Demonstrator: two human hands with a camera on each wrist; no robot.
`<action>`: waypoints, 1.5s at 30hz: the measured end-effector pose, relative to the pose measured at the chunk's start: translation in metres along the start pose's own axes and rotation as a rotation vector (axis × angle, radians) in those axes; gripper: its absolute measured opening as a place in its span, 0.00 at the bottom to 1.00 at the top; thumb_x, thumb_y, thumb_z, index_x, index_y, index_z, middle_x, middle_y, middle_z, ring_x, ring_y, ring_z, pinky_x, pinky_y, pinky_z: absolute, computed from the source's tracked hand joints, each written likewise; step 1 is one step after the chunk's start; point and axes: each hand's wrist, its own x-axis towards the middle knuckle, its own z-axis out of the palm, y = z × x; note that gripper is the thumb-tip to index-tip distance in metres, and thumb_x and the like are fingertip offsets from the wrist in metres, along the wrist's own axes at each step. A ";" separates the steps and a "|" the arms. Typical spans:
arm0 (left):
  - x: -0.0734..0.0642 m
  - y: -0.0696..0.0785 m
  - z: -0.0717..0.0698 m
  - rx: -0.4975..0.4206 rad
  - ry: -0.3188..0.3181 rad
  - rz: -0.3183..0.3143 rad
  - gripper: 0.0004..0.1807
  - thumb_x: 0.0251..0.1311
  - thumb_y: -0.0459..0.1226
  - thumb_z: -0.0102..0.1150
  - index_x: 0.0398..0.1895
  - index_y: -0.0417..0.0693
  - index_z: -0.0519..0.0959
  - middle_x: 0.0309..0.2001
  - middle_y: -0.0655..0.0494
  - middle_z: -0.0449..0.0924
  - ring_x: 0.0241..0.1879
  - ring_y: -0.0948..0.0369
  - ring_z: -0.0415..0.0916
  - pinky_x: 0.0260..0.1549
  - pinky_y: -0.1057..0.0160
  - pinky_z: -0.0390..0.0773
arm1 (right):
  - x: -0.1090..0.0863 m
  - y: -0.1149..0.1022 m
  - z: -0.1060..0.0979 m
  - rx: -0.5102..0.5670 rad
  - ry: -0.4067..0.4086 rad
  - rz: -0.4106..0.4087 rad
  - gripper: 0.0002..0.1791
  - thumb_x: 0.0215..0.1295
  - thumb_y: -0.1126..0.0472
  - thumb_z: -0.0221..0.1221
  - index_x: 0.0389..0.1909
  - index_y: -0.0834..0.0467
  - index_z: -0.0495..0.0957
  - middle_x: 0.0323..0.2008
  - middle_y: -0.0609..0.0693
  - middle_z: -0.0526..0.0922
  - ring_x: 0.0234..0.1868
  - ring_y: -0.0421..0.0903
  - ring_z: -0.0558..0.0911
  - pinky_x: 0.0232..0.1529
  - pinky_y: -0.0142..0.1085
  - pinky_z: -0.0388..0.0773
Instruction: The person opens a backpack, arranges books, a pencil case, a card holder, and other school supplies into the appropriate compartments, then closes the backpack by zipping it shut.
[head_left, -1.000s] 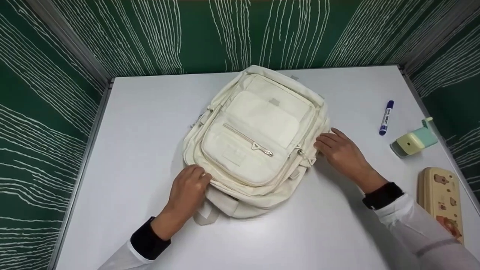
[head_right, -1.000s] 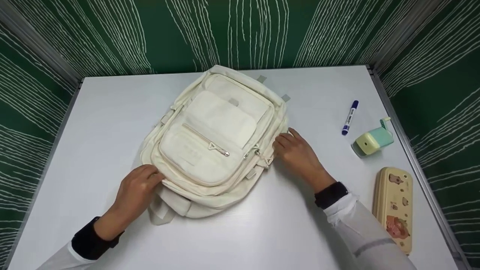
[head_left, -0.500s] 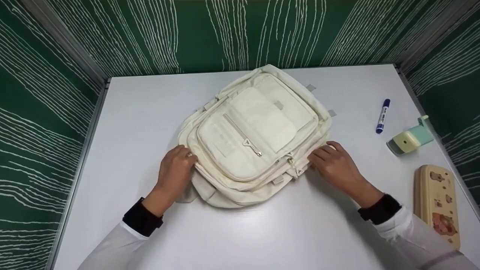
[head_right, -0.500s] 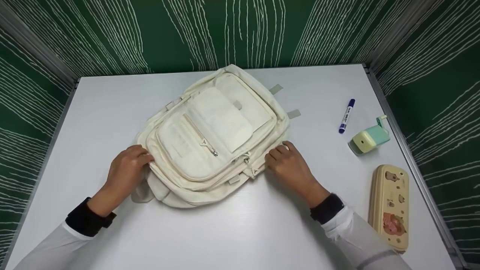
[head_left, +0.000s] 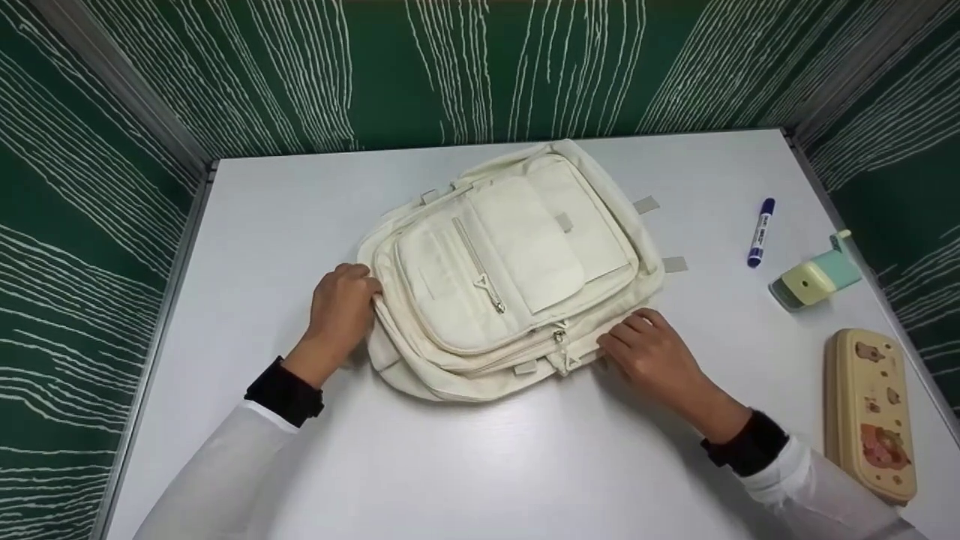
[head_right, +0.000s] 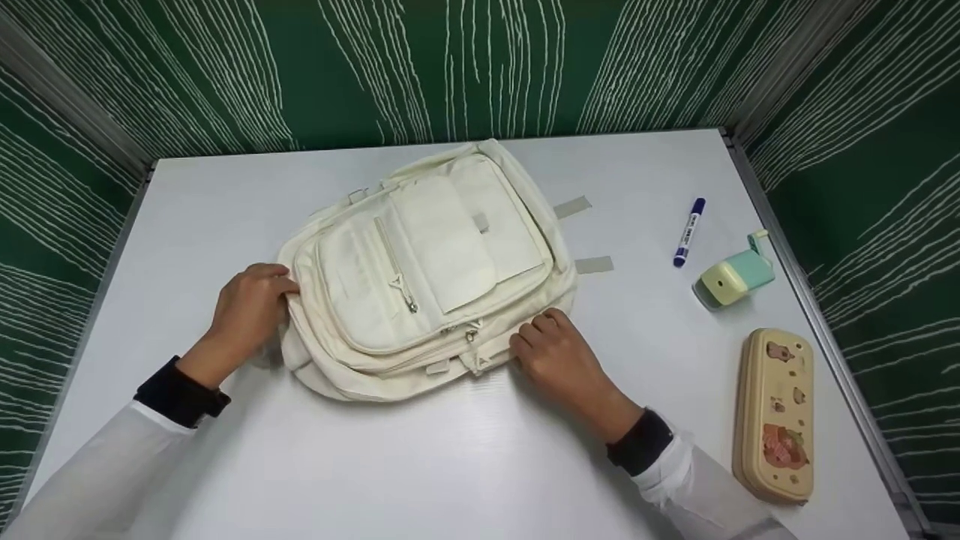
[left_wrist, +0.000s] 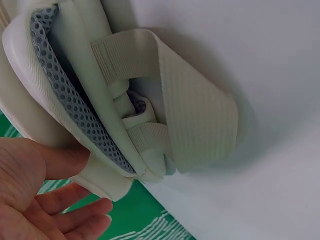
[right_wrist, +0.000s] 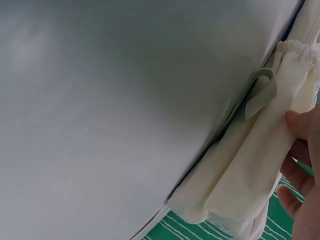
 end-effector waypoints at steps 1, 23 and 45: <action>0.003 -0.002 0.001 -0.008 -0.006 -0.010 0.09 0.59 0.21 0.66 0.33 0.40 0.90 0.36 0.46 0.84 0.43 0.45 0.81 0.44 0.47 0.81 | 0.000 -0.003 0.001 0.003 0.009 -0.007 0.08 0.69 0.67 0.58 0.33 0.63 0.85 0.28 0.53 0.82 0.32 0.55 0.80 0.42 0.50 0.78; 0.066 -0.026 0.009 -0.046 -0.088 -0.067 0.08 0.65 0.26 0.63 0.37 0.40 0.91 0.37 0.46 0.86 0.39 0.43 0.81 0.40 0.47 0.81 | 0.012 -0.048 0.012 0.143 -0.010 0.079 0.05 0.64 0.69 0.62 0.35 0.59 0.86 0.31 0.49 0.82 0.34 0.50 0.79 0.36 0.42 0.71; -0.030 0.151 0.045 -0.003 0.160 0.500 0.29 0.72 0.51 0.59 0.69 0.44 0.77 0.71 0.37 0.71 0.72 0.40 0.67 0.74 0.45 0.61 | 0.015 -0.049 0.010 0.137 0.014 0.091 0.03 0.62 0.68 0.65 0.34 0.59 0.87 0.31 0.49 0.83 0.33 0.49 0.79 0.35 0.41 0.70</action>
